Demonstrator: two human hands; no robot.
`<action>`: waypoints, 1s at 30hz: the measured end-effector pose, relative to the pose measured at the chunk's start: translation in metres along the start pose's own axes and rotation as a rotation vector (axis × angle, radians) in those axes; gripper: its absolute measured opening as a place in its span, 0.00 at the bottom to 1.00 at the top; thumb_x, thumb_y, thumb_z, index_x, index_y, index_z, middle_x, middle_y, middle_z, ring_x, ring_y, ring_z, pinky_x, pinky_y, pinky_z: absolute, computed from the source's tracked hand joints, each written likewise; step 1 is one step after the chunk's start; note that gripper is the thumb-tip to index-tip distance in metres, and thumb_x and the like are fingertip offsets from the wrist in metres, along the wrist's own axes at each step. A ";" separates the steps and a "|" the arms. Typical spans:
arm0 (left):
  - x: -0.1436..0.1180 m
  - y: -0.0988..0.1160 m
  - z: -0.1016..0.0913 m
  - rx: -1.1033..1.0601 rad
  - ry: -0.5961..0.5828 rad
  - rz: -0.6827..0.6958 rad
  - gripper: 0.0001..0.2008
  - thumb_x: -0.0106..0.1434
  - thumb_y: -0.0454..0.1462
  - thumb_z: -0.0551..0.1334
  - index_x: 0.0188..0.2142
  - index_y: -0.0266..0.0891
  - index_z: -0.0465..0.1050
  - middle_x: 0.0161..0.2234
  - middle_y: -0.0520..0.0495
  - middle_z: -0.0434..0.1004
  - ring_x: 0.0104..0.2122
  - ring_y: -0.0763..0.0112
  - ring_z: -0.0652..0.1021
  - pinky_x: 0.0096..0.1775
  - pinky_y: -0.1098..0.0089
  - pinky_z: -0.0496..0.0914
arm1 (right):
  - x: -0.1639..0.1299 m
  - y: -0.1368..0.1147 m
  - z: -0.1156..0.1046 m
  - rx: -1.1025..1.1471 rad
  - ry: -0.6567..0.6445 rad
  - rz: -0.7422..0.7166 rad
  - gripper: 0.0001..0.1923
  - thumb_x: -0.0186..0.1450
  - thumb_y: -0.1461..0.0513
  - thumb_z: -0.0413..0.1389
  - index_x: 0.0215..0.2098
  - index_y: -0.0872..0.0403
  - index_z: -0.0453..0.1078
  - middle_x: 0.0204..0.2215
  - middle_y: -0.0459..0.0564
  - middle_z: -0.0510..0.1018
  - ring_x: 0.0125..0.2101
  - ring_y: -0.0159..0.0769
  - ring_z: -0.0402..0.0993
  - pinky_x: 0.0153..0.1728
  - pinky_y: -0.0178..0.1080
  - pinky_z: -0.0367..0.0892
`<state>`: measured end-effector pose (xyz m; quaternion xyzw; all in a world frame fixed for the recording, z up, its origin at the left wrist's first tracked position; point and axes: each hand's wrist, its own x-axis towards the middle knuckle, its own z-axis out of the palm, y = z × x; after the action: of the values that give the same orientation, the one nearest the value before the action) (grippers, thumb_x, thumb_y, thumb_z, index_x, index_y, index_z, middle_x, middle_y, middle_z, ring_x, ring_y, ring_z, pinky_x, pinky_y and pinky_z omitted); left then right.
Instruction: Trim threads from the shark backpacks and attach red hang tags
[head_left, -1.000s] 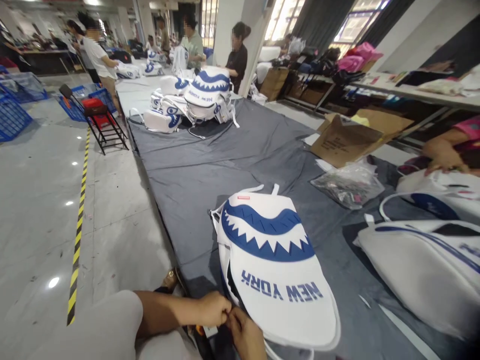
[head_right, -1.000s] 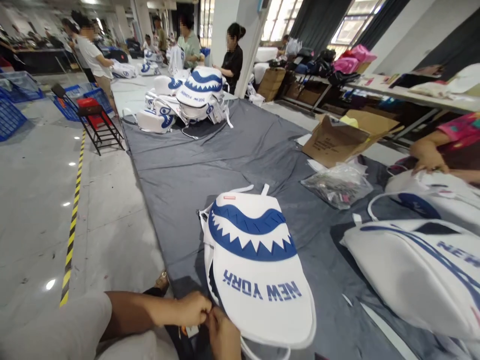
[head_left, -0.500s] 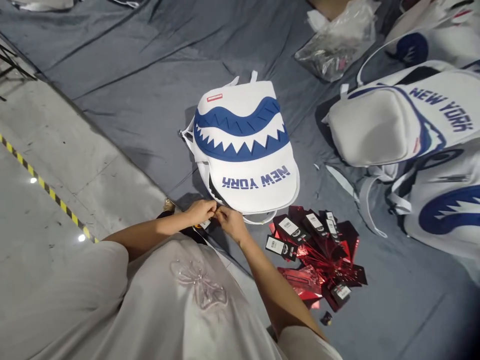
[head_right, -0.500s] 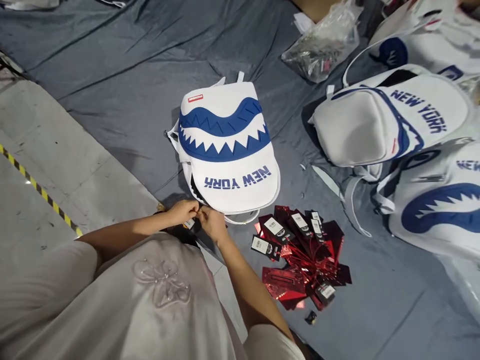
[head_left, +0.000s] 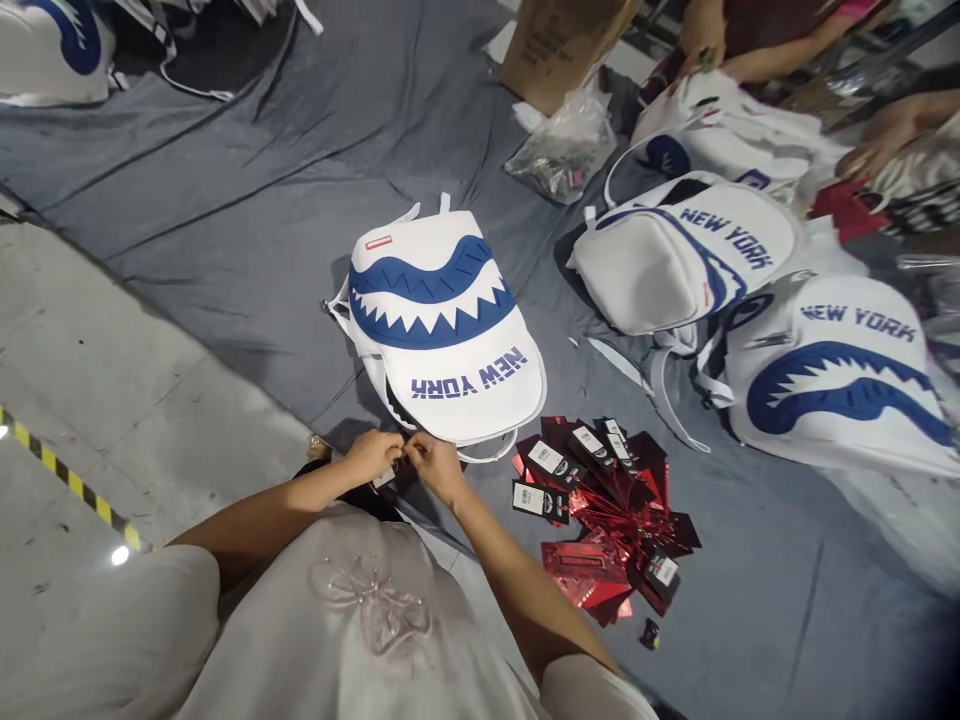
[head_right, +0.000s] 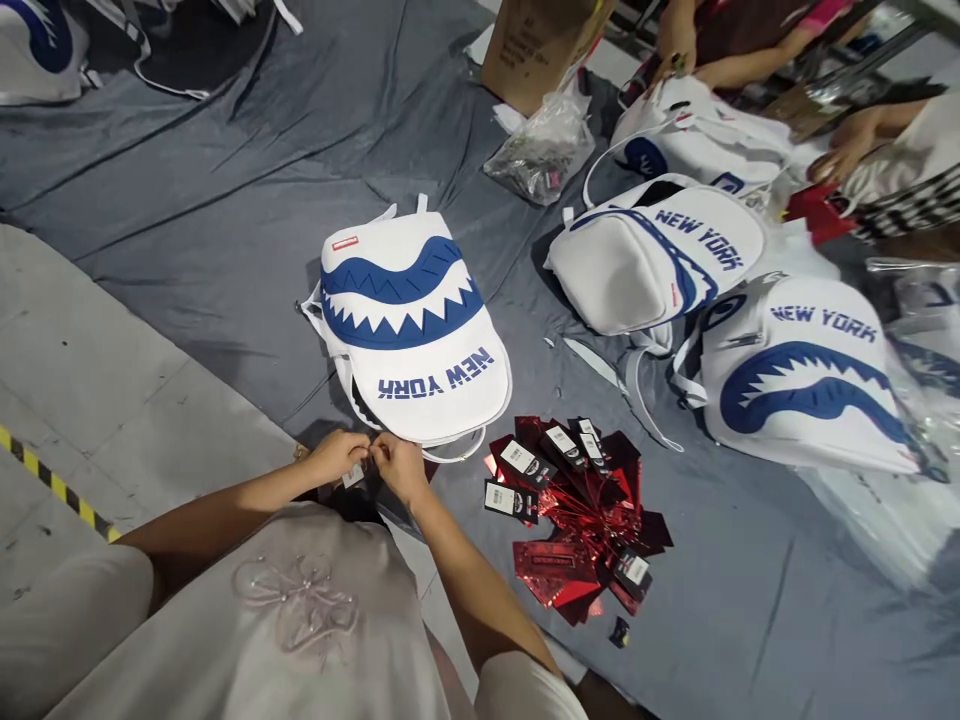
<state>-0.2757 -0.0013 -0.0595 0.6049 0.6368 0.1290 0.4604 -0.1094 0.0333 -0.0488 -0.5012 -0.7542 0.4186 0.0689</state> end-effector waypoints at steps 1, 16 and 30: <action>0.001 0.000 -0.001 0.004 0.015 -0.011 0.05 0.60 0.33 0.58 0.29 0.41 0.72 0.27 0.51 0.76 0.29 0.70 0.75 0.34 0.72 0.62 | 0.000 0.000 0.001 0.010 0.012 0.007 0.08 0.65 0.64 0.53 0.31 0.53 0.74 0.24 0.44 0.78 0.25 0.31 0.69 0.31 0.33 0.58; 0.004 -0.007 0.000 -0.059 -0.136 0.018 0.07 0.62 0.36 0.55 0.29 0.39 0.69 0.27 0.53 0.78 0.28 0.72 0.78 0.31 0.74 0.64 | 0.002 -0.007 0.002 0.030 0.108 0.058 0.05 0.63 0.65 0.58 0.30 0.52 0.75 0.23 0.42 0.78 0.27 0.31 0.70 0.43 0.37 0.57; 0.010 0.007 -0.004 0.150 -0.081 -0.032 0.05 0.65 0.36 0.54 0.34 0.40 0.67 0.30 0.51 0.76 0.32 0.69 0.77 0.34 0.73 0.62 | 0.002 -0.003 0.008 0.084 0.196 0.071 0.06 0.63 0.65 0.56 0.29 0.52 0.74 0.25 0.42 0.78 0.29 0.31 0.71 0.46 0.38 0.57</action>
<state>-0.2726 0.0106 -0.0563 0.6319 0.6353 0.0491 0.4412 -0.1167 0.0300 -0.0525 -0.5628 -0.7073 0.4012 0.1483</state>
